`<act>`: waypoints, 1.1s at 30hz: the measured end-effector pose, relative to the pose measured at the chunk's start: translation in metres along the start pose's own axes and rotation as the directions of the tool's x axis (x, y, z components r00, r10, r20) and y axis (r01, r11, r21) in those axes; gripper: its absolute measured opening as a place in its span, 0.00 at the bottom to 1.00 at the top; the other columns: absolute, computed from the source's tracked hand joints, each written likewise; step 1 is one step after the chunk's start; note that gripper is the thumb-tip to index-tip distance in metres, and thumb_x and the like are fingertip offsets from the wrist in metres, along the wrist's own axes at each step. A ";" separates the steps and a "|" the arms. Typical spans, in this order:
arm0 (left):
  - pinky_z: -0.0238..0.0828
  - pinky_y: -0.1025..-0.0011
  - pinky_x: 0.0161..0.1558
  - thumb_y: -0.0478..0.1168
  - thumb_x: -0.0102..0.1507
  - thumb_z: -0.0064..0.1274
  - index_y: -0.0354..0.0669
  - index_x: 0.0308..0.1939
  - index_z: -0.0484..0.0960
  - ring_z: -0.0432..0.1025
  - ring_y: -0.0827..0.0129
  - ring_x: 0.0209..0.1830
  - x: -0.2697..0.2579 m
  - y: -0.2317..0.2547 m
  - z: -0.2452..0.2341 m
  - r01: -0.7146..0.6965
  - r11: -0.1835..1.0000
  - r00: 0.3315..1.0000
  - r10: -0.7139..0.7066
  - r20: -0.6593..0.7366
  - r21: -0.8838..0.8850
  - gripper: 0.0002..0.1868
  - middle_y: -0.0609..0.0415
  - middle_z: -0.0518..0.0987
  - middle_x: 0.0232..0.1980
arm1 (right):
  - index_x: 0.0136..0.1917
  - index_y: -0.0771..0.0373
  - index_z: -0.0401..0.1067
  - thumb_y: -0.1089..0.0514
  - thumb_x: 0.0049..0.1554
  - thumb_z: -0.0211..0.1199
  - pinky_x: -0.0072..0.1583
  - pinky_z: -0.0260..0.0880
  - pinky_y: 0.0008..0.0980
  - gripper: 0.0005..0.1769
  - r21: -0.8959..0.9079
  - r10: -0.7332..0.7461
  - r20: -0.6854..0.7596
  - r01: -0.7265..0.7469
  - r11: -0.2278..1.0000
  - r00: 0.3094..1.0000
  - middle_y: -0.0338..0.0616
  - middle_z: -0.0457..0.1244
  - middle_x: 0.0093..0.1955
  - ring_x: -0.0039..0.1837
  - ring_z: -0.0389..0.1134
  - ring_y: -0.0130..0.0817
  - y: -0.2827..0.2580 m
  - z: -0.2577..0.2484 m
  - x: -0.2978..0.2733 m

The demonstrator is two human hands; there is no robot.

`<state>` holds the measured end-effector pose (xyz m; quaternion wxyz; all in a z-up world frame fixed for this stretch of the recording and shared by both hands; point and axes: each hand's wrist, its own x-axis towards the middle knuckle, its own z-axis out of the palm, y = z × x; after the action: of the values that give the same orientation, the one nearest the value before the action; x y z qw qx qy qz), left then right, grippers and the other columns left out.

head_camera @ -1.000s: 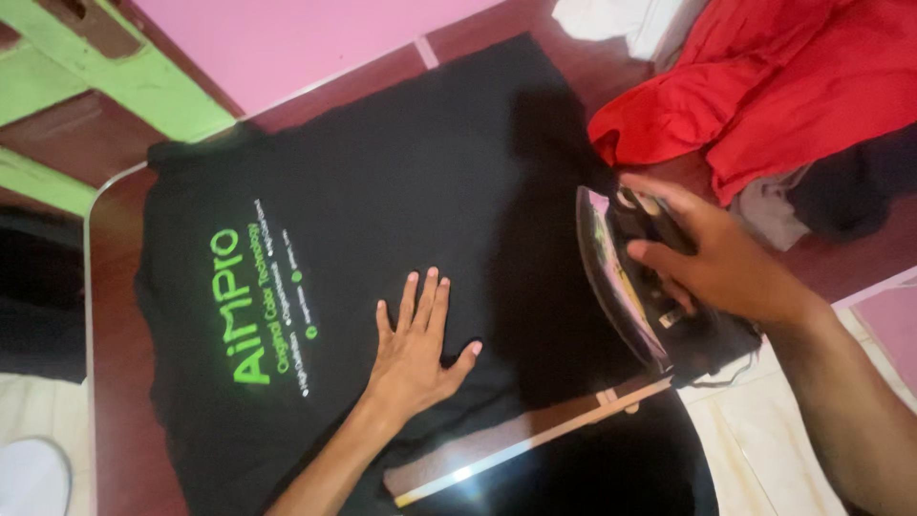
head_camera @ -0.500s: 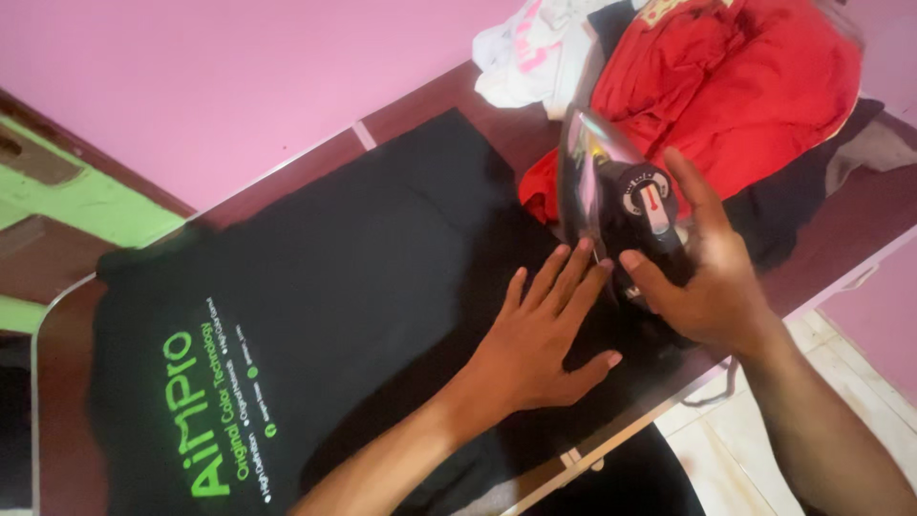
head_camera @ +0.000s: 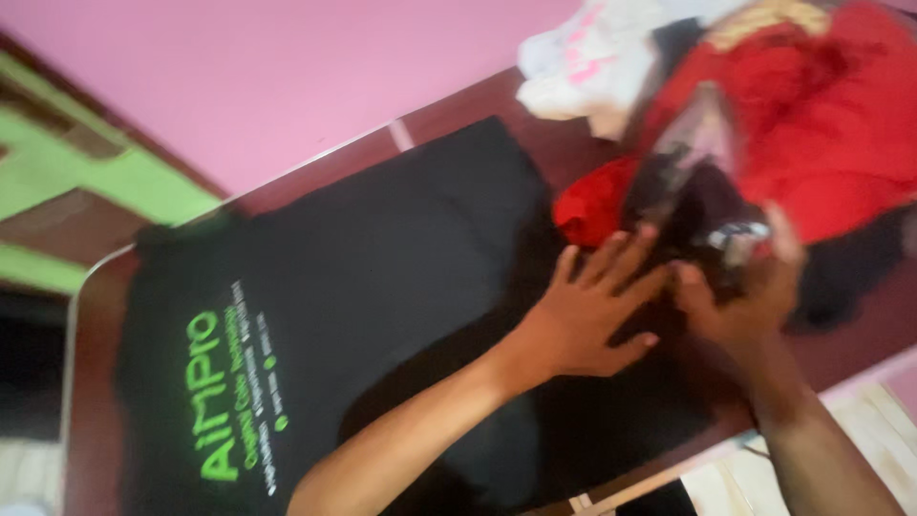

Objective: The person irons a black t-shirt on a table, then hangs it on a wall-mounted hanger. They then iron a red t-shirt with a bear graphic on the same table.

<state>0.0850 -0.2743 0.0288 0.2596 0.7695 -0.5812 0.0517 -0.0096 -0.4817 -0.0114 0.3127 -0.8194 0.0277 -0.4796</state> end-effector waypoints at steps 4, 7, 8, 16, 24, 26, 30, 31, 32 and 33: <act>0.50 0.27 0.74 0.61 0.62 0.53 0.61 0.82 0.50 0.48 0.46 0.88 -0.001 0.001 0.008 0.032 0.999 0.999 -0.032 0.004 0.005 0.48 0.51 0.43 0.89 | 0.83 0.62 0.37 0.51 0.66 0.62 0.61 0.67 0.34 0.45 -0.030 0.038 0.039 -0.037 0.999 0.999 0.59 0.56 0.66 0.59 0.62 0.43 0.006 0.002 -0.011; 0.51 0.26 0.72 0.63 0.62 0.51 0.61 0.82 0.47 0.48 0.46 0.87 -0.014 0.007 0.000 0.033 0.999 0.999 -0.033 0.032 0.005 0.48 0.49 0.44 0.88 | 0.68 0.61 0.45 0.50 0.67 0.57 0.52 0.71 0.30 0.28 0.193 0.302 0.266 -0.357 0.914 0.916 0.47 0.63 0.52 0.46 0.66 0.34 0.008 -0.008 -0.024; 0.51 0.25 0.71 0.64 0.62 0.50 0.60 0.82 0.46 0.48 0.46 0.86 -0.024 0.010 -0.006 0.027 1.000 0.998 -0.028 0.056 0.011 0.48 0.50 0.44 0.88 | 0.60 0.60 0.57 0.52 0.67 0.55 0.51 0.71 0.31 0.15 0.080 0.262 0.318 -0.301 0.950 0.911 0.46 0.65 0.46 0.44 0.67 0.34 0.011 -0.014 -0.029; 0.41 0.27 0.72 0.65 0.65 0.48 0.47 0.81 0.51 0.42 0.46 0.85 -0.124 0.016 -0.104 0.211 0.977 0.952 -0.199 0.233 -0.027 0.48 0.45 0.45 0.86 | 0.57 0.66 0.70 0.50 0.74 0.55 0.52 0.71 0.31 0.16 -0.181 0.289 0.384 -0.236 0.955 0.877 0.47 0.67 0.53 0.50 0.69 0.32 0.044 -0.036 -0.087; 0.36 0.37 0.74 0.63 0.66 0.49 0.43 0.79 0.55 0.40 0.48 0.84 -0.267 0.030 -0.180 0.570 0.821 0.802 -0.564 0.197 0.031 0.45 0.43 0.47 0.84 | 0.59 0.66 0.69 0.49 0.72 0.56 0.55 0.70 0.34 0.16 -0.365 0.360 0.341 -0.230 0.902 0.868 0.48 0.67 0.55 0.52 0.69 0.35 0.028 -0.006 -0.106; 0.37 0.39 0.75 0.63 0.65 0.50 0.43 0.78 0.56 0.41 0.50 0.84 -0.303 0.038 -0.193 0.653 0.757 0.745 -0.649 0.152 0.033 0.45 0.44 0.48 0.84 | 0.59 0.66 0.69 0.49 0.71 0.56 0.55 0.70 0.34 0.16 -0.375 0.353 0.348 -0.217 0.902 0.868 0.49 0.66 0.55 0.53 0.69 0.36 0.018 0.000 -0.104; 0.35 0.40 0.73 0.61 0.62 0.54 0.45 0.76 0.58 0.41 0.52 0.82 -0.360 0.053 -0.206 0.815 0.575 0.565 -0.816 0.121 0.072 0.44 0.46 0.48 0.82 | 0.60 0.66 0.68 0.49 0.70 0.56 0.56 0.69 0.36 0.17 -0.369 0.341 0.371 -0.200 0.908 0.864 0.49 0.66 0.56 0.54 0.68 0.37 -0.002 0.023 -0.105; 0.37 0.41 0.74 0.60 0.62 0.55 0.44 0.75 0.59 0.42 0.53 0.82 -0.374 0.057 -0.209 0.831 0.553 0.549 -0.833 0.068 0.059 0.44 0.46 0.50 0.82 | 0.60 0.66 0.68 0.49 0.70 0.56 0.57 0.69 0.36 0.17 -0.361 0.333 0.374 -0.195 0.912 0.866 0.49 0.66 0.56 0.55 0.68 0.37 -0.005 0.031 -0.105; 0.39 0.41 0.74 0.59 0.61 0.56 0.43 0.74 0.61 0.44 0.53 0.83 -0.388 0.063 -0.211 0.846 0.531 0.531 -0.847 0.015 0.044 0.44 0.46 0.52 0.82 | 0.60 0.66 0.68 0.49 0.70 0.57 0.57 0.69 0.36 0.17 -0.354 0.327 0.376 -0.191 0.915 0.867 0.49 0.66 0.57 0.55 0.68 0.38 -0.009 0.039 -0.104; 0.41 0.42 0.75 0.59 0.61 0.57 0.43 0.74 0.62 0.46 0.53 0.83 -0.400 0.066 -0.212 0.858 0.512 0.513 -0.858 -0.034 0.026 0.43 0.47 0.53 0.82 | 0.61 0.66 0.68 0.49 0.70 0.57 0.57 0.69 0.37 0.17 -0.355 0.323 0.375 -0.187 0.916 0.869 0.50 0.66 0.57 0.55 0.68 0.38 -0.012 0.043 -0.103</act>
<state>-0.0561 0.1581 0.0812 0.2410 0.9606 -0.1224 -0.0651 -0.0332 -0.4154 -0.0985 0.2411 -0.9314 0.1422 -0.2327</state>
